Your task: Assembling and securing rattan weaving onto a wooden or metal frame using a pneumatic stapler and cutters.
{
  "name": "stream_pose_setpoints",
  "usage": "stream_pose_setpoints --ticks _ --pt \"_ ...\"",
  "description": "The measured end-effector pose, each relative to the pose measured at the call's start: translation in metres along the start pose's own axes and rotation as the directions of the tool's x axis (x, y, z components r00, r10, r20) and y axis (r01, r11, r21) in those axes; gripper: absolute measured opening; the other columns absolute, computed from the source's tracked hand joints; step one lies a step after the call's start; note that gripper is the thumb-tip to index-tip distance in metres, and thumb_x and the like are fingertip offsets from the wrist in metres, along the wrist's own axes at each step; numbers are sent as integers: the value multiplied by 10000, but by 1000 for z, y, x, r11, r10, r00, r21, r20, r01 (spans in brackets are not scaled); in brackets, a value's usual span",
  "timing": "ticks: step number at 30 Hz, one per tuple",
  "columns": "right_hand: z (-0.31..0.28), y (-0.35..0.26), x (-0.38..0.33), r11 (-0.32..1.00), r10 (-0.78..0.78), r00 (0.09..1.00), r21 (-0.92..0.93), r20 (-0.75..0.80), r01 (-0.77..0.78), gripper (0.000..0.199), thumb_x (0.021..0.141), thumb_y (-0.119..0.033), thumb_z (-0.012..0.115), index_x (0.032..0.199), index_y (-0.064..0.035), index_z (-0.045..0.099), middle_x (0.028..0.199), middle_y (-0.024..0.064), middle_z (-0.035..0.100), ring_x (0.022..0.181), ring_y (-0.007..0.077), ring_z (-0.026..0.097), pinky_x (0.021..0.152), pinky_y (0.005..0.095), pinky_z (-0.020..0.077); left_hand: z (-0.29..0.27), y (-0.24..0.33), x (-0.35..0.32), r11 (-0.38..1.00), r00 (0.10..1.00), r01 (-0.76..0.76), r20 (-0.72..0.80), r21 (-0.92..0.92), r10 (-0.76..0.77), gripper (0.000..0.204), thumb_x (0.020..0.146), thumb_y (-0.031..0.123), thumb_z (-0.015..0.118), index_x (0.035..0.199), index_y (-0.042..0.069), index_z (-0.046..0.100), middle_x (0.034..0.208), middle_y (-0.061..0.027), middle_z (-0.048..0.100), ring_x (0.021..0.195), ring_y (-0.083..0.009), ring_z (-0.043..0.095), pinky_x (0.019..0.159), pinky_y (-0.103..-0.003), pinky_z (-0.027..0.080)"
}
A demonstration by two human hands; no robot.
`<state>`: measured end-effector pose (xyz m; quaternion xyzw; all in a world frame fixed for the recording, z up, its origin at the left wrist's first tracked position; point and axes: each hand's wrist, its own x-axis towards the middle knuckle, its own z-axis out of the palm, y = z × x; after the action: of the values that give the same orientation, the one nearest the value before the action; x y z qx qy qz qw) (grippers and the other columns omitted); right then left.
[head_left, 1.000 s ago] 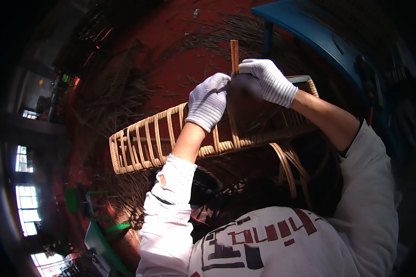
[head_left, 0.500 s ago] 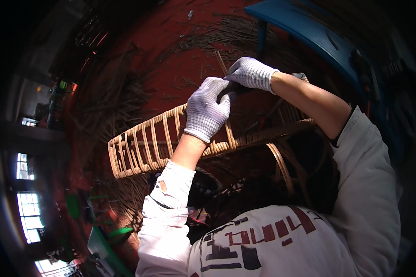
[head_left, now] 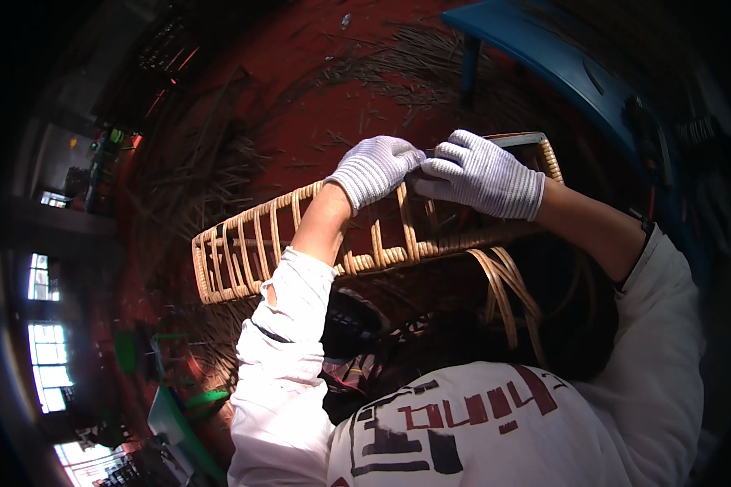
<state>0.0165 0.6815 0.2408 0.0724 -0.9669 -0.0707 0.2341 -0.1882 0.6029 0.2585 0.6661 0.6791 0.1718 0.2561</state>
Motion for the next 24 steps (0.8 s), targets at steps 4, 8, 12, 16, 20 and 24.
stream_pose_setpoints --ticks 4,8,12,16,20,24 --pt "8 -1 9 991 -133 991 -12 21 133 246 831 -128 678 1077 -122 689 1039 46 642 952 209 625 837 360 504 3 -5 -1 999 999 -31 14 -33 31 403 934 380 469 1043 87 723 1009 -172 706 972 -358 659 868 -440 509" --pt "15 6 5 976 23 979 215 -201 21 130 860 -140 691 973 -80 712 961 67 664 911 237 636 821 378 524 10 -3 -5 998 998 -14 -55 -54 11 388 946 369 461 1042 102 725 1011 -157 709 973 -352 659 872 -437 506" --pt "8 9 3 826 381 895 519 -232 -218 105 834 -35 712 938 -28 717 854 92 679 803 253 659 721 344 548 17 -11 -7 990 973 -85 -224 -110 58 320 957 321 491 1022 111 724 998 -152 703 966 -352 658 845 -433 511" --pt "12 10 11 674 569 820 607 -63 -422 124 855 -50 717 969 -1 714 855 107 677 790 228 689 707 310 554 23 -13 -9 989 938 -95 -342 -111 51 255 952 291 532 1005 122 716 968 -164 694 950 -366 656 816 -436 519" --pt "23 14 19 570 654 754 617 59 -543 126 866 -66 717 969 7 715 872 101 689 793 203 678 722 321 545 26 -14 -12 997 919 -55 -393 -52 31 223 944 258 544 1005 125 712 963 -172 691 942 -373 657 804 -451 525" --pt "33 13 28 551 659 752 660 31 -511 134 865 -86 718 961 7 715 858 110 689 781 222 672 723 335 537 32 -21 -10 997 885 -73 -463 -25 53 215 931 245 555 1015 122 709 969 -174 689 939 -379 656 800 -459 530"
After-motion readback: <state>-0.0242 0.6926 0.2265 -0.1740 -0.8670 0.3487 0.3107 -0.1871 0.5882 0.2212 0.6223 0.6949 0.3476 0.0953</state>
